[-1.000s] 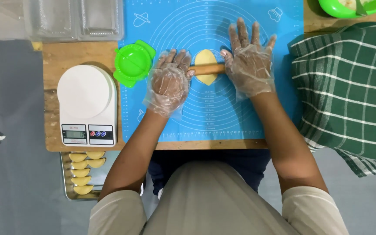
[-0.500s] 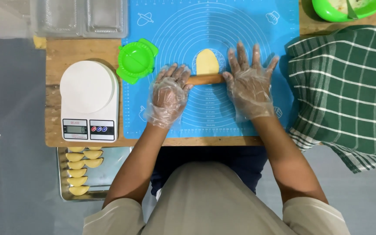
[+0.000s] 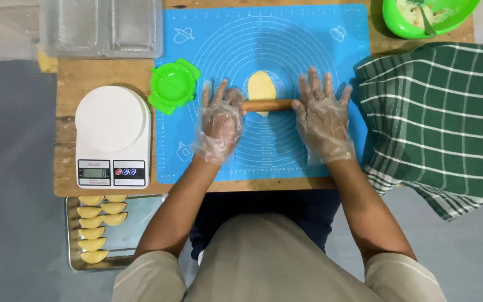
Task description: Weighing, shaping, and rolling out small portions of dough for pastry preparation on a silicone mat.
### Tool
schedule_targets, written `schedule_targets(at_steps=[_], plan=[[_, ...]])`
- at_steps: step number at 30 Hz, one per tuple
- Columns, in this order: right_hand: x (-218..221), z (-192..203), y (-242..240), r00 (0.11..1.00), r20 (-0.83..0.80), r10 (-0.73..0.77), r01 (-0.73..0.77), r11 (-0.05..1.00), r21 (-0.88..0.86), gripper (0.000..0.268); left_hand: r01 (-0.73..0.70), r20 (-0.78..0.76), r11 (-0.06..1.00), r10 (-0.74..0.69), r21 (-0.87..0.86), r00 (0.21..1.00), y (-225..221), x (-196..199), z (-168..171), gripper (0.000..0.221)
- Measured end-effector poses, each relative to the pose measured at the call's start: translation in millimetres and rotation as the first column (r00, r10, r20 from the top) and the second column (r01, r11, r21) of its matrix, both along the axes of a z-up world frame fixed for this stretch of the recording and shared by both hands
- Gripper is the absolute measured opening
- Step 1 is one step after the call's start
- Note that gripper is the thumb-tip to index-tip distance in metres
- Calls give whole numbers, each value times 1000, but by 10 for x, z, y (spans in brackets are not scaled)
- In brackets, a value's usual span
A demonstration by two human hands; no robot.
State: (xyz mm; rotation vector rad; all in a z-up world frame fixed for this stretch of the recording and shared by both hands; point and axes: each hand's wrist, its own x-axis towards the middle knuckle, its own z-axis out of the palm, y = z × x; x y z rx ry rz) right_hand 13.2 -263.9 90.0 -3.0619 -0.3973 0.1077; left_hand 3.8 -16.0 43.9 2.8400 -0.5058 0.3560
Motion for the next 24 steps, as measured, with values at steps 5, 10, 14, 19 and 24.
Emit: schedule_targets(at_steps=[5,10,14,19,24], plan=[[441,-156,16,999,5,-42,43,998,-52,59,-15,-116,1000,13,-16,993,-1,319,97,47],[890,433,286,960,-242,-144,119,986,-114,64,-48,-142,993,63,109,988,-18,653,52,56],[1226,315,187,979,-201,-25,32,999,31,84,-123,-265,976,169,182,949,-62,1004,72,70],[1428,-73,57,983,-145,111,-99,991,88,78,-136,-247,951,207,277,947,-89,1033,-17,67],[1123,94,30,971,-164,176,-170,984,54,77,-105,-216,954,169,280,962,-160,698,148,66]])
